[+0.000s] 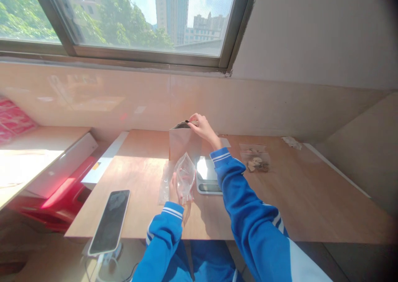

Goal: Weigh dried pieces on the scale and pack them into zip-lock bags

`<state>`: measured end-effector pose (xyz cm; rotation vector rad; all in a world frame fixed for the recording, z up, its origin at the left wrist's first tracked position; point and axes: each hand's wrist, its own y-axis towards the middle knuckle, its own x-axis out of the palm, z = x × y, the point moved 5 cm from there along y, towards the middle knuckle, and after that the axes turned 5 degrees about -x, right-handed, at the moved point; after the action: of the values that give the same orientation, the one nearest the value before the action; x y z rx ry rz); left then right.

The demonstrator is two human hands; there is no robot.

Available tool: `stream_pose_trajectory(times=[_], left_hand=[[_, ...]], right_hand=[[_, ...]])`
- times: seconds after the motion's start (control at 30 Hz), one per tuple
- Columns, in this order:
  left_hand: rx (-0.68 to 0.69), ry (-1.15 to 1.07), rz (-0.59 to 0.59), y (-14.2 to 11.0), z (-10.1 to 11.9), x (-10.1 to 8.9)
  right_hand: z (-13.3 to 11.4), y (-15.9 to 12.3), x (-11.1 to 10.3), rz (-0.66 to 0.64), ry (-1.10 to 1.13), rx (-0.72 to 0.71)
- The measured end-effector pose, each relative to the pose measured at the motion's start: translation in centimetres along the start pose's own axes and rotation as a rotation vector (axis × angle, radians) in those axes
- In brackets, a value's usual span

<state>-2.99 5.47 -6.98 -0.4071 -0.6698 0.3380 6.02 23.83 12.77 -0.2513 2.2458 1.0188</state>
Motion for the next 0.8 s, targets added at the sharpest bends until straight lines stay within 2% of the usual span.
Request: stream_pose_trajectory(times=[0.1, 0.27, 0.33, 0.43, 0.6, 0.8], left_hand=[[0.017, -0.005, 0.026, 0.2, 0.0, -0.2], [0.037, -0.039, 0.018, 0.1, 0.2, -0.1], [0.03, -0.06, 0.003, 0.1, 0.1, 0.1], [0.03, -0.076, 0.013, 0.3, -0.2, 0.0], [0.09, -0.016, 0.089, 1.1, -0.9, -1.0], [0.138, 0.019, 0.093, 1.5, -0.7, -1.4]], right_hand=[[-0.2, -0.1, 0.0, -0.035, 0.026, -0.013], [-0.6, -0.1, 0.1, -0.147, -0.065, -0.053], [-0.9, 0.0, 0.1, -0.144, -0.043, -0.073], [-1.7, 0.4, 0.4, -0.067, 0.023, -0.104], [-3.5, 2.3, 2.8, -0.061, 0.086, -0.222], [-3.8, 2.7, 5.1, -0.175, 0.032, -0.262]])
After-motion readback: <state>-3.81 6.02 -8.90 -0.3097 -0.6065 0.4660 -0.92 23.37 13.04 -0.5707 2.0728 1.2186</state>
